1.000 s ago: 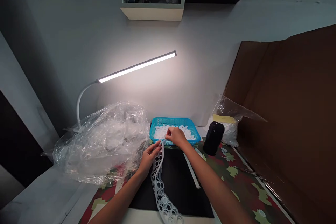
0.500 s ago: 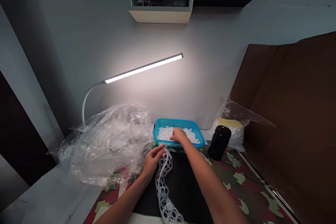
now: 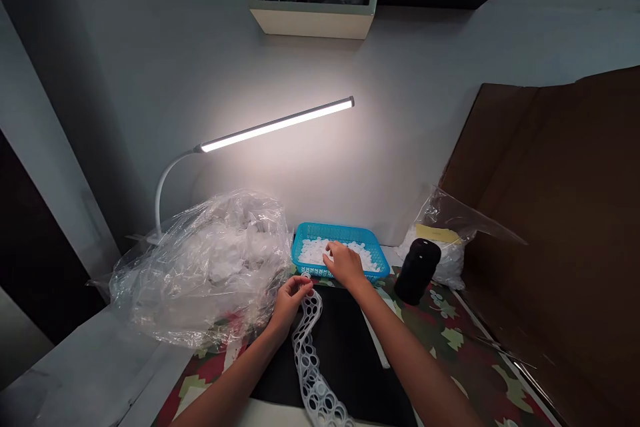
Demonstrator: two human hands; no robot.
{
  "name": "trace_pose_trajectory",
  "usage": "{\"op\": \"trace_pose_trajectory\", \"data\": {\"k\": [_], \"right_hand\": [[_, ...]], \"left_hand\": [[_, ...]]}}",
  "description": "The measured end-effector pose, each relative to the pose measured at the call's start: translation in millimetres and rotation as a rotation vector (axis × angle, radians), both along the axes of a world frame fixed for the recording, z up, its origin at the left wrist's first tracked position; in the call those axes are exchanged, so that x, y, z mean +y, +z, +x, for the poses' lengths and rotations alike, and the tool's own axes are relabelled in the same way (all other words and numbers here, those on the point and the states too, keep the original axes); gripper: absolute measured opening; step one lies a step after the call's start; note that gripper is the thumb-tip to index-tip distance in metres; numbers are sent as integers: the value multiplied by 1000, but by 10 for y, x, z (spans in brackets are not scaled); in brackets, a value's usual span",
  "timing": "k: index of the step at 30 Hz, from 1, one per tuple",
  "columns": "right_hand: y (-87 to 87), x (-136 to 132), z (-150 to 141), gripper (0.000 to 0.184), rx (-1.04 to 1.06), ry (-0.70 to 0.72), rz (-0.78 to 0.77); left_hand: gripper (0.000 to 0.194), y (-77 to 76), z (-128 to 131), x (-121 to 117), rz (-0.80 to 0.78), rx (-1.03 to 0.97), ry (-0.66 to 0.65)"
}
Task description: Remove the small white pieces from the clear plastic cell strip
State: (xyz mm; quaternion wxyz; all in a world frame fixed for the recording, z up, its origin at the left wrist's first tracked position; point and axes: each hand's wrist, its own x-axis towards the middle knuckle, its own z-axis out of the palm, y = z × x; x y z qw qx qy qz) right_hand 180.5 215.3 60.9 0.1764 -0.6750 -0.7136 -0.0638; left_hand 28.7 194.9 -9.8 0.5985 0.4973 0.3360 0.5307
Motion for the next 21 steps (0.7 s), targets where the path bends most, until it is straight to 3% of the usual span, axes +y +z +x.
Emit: {"op": "trace_pose_trajectory", "data": {"k": [4, 8, 14, 21], "right_hand": [[-171, -149, 82, 20, -37, 96, 74], [-250, -227, 88, 23, -27, 178, 254], [-395, -316, -13, 17, -288, 103, -111], [-555, -228, -16, 20, -313, 92, -120]], "left_hand": [[36, -12, 9, 12, -3, -15, 8], [35, -31, 12, 21, 10, -27, 2], [35, -42, -4, 25, 40, 8, -3], [33, -34, -2, 15, 28, -6, -16]]}}
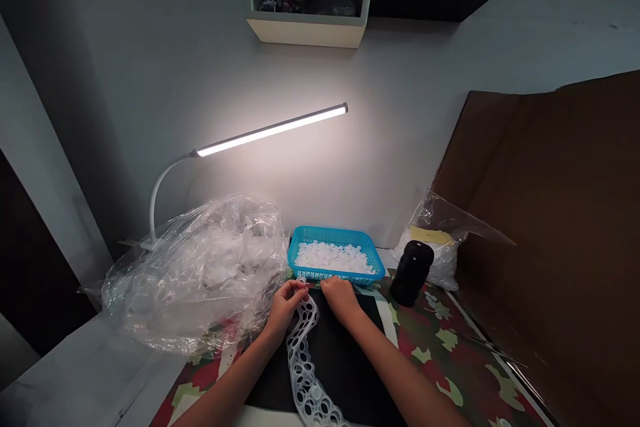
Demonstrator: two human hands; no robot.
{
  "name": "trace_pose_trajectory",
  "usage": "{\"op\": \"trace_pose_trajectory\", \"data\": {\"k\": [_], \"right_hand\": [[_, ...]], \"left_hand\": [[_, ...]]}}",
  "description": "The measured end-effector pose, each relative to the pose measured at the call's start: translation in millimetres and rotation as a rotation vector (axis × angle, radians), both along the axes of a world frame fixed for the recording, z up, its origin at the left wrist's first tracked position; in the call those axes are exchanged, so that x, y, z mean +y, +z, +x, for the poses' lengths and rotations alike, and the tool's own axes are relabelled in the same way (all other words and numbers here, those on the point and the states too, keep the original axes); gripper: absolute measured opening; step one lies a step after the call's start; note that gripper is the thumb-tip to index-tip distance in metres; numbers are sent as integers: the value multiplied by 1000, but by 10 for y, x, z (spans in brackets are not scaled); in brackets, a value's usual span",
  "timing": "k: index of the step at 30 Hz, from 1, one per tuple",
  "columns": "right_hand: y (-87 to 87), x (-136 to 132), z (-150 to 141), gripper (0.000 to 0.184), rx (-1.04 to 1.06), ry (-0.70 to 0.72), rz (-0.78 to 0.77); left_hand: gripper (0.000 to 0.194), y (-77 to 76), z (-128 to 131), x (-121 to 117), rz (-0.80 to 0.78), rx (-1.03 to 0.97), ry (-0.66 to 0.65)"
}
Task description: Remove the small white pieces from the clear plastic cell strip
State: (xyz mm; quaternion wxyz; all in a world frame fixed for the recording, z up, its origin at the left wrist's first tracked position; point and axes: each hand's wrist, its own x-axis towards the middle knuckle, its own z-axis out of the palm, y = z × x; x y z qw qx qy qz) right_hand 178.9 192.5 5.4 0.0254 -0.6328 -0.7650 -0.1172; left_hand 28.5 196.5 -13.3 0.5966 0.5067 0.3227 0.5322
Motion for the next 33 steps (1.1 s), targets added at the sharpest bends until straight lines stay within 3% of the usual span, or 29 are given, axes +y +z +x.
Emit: {"op": "trace_pose_trajectory", "data": {"k": [6, 11, 15, 19, 23, 27, 30, 33], "right_hand": [[-20, -50, 38, 21, 39, 48, 8], [-77, -97, 7, 26, 144, -1, 58], [-140, -76, -11, 21, 94, -16, 96], [-160, -91, 19, 21, 185, 123, 132], [13, -58, 78, 18, 351, 329, 264], [282, 78, 188, 16, 468, 240, 490], [379, 91, 224, 21, 611, 223, 482], [328, -66, 133, 22, 834, 239, 382]], "left_hand": [[32, -6, -1, 17, 11, 24, 14], [33, 9, -6, 2, 18, 43, 8], [33, -5, -6, -5, 23, 51, 0], [32, -42, -4, 22, 22, 31, -2], [33, -10, -9, 21, 22, 8, -24], [33, 52, -21, -18, 9, 19, -73], [25, 56, -26, -35, -32, -11, -109], [20, 49, -39, -46, -162, -175, -172]]}}
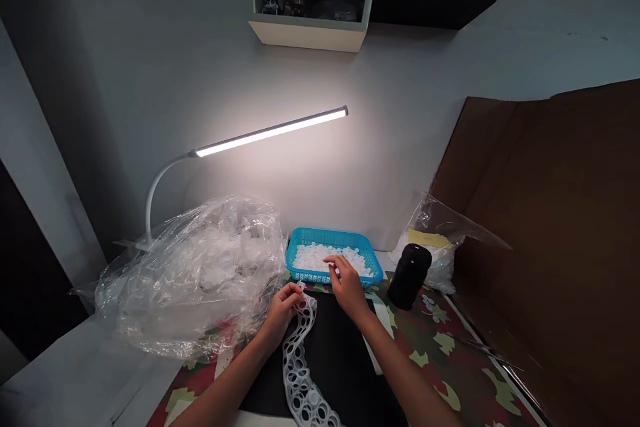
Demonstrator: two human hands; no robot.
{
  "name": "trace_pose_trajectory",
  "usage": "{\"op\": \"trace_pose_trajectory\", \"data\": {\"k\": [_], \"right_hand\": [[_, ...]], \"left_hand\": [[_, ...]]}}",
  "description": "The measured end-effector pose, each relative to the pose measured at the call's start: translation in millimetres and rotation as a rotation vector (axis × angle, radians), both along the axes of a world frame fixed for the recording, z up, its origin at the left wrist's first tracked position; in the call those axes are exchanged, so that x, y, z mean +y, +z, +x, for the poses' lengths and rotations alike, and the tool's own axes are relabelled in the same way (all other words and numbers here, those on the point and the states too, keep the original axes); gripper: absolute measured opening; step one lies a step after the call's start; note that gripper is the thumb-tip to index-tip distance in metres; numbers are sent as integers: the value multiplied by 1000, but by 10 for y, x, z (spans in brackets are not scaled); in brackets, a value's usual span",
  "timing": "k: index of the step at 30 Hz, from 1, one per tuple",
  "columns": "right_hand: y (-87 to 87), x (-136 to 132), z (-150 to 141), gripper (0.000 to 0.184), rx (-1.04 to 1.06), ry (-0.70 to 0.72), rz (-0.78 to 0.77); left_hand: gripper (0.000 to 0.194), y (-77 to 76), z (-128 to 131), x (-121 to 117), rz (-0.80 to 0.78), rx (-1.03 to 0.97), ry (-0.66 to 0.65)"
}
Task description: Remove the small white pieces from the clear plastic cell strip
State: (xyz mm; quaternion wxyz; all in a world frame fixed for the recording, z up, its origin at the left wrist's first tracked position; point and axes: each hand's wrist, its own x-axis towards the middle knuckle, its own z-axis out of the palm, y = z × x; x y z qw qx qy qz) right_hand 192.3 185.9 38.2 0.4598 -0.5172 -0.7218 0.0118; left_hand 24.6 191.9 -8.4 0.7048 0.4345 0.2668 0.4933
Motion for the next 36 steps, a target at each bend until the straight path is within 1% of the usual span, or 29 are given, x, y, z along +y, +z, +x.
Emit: {"op": "trace_pose_trajectory", "data": {"k": [2, 4, 6, 7, 8, 9, 10, 11, 13, 15, 16, 18, 21, 22, 24, 26, 28, 30, 33, 34, 36], "right_hand": [[-105, -160, -107, 24, 165, 50, -122], [-238, -316, -207, 34, 426, 146, -310], [-363, -440, -271, 45, 744, 273, -539], [-413, -485, -285, 47, 882, 344, -621], [-454, -519, -288, 46, 981, 405, -671], [-485, -542, -281, 45, 1042, 448, -682], [-506, -555, -266, 43, 1063, 466, -654], [-519, -560, -246, 42, 1060, 456, -607], [-527, -555, -198, 45, 1041, 385, -502], [-519, -546, -158, 48, 1025, 315, -417], [-512, -544, -145, 49, 1015, 298, -393], [-494, -547, -135, 49, 985, 282, -365], [-470, -557, -149, 44, 932, 255, -346], [-467, -557, -156, 43, 919, 238, -338], [-466, -554, -165, 41, 905, 214, -313], [-468, -555, -166, 40, 889, 187, -284], [-461, -573, -167, 35, 821, 158, -272], [-437, -614, -175, 27, 676, 116, -237], [-377, -705, -211, 20, 383, 30, -100], [-355, -735, -228, 19, 311, 9, -63], [-322, -781, -261, 19, 237, 22, -30]], "left_hand": [[21, 9, -17, -17, -66, -145, -79], [22, 27, -35, -43, -88, -265, -203], [20, 40, -43, -68, -84, -302, -315], [20, 43, -41, -77, -76, -298, -349], [19, 43, -37, -83, -67, -285, -366], [19, 41, -30, -87, -60, -270, -369], [20, 40, -21, -90, -59, -254, -367], [23, 40, -14, -93, -69, -241, -353], [35, 49, -4, -105, -121, -206, -314], [51, 67, -5, -125, -209, -159, -287], [53, 77, -9, -137, -244, -138, -299], [46, 94, -22, -162, -273, -107, -388], [28, 102, -35, -190, -208, -52, -556], [25, 98, -37, -194, -189, -23, -580], [22, 81, -35, -192, -161, 40, -556], [22, 55, -32, -179, -137, 91, -508], [24, 32, -31, -165, -94, 107, -483], [29, 25, -34, -159, -51, 127, -455], [34, 48, -46, -160, 9, 202, -368], [36, 58, -50, -159, 23, 237, -343], [40, 70, -60, -150, 51, 292, -301]]}}
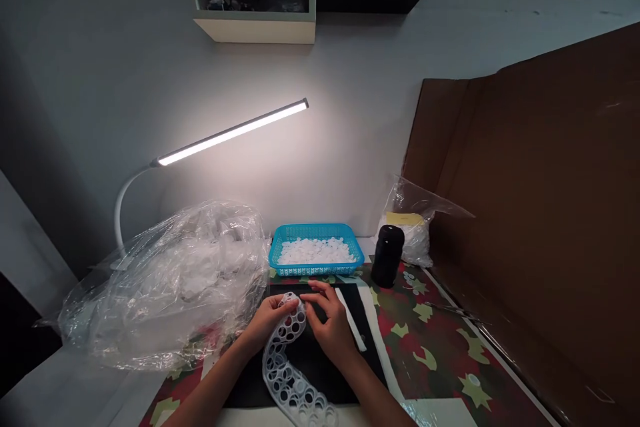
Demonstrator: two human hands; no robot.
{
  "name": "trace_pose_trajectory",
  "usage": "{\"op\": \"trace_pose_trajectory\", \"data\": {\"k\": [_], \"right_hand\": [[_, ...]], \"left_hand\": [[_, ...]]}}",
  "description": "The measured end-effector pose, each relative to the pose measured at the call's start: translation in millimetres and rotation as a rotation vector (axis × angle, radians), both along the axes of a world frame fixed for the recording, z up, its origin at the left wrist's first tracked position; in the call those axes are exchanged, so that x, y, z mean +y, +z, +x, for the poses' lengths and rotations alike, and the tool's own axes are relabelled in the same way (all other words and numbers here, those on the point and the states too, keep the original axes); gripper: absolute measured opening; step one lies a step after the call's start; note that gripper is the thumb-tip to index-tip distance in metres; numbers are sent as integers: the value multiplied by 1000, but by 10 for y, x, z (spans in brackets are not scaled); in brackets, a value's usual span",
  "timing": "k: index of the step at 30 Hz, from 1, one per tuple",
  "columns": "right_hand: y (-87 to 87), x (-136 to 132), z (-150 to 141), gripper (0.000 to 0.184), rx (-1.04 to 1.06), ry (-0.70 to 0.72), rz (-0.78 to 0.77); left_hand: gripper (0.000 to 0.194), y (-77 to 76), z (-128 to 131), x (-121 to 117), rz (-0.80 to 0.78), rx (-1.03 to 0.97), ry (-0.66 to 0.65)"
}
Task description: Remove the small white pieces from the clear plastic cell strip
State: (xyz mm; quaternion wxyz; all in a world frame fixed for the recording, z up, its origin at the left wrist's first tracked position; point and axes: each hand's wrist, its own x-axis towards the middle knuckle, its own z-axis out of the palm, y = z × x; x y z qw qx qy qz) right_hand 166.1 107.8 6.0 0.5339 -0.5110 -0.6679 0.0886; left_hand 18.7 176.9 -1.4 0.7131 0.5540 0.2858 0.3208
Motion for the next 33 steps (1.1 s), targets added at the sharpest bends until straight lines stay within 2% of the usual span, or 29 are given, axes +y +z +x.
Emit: {"op": "trace_pose_trajectory", "data": {"k": [5, 10, 14, 24, 28, 33], "right_hand": [[10, -15, -26, 19, -29, 94, -50], [15, 16, 23, 21, -10, 95, -80], [49, 14, 62, 26, -24, 134, -131], [2, -13, 127, 26, -256, 175, -182], [3, 6, 127, 20, -286, 129, -199], [29, 51, 178, 13, -112, -53, -146]], "left_hand": [[43, -36, -10, 35, 74, 58, 43], [39, -20, -13, 20, 196, 22, -38], [35, -7, -16, 21, 271, 36, -55], [35, -95, -3, 2, 621, 373, 38], [34, -87, 1, -10, 628, 404, 22], [30, -5, 69, -58, 452, 238, -57]]}}
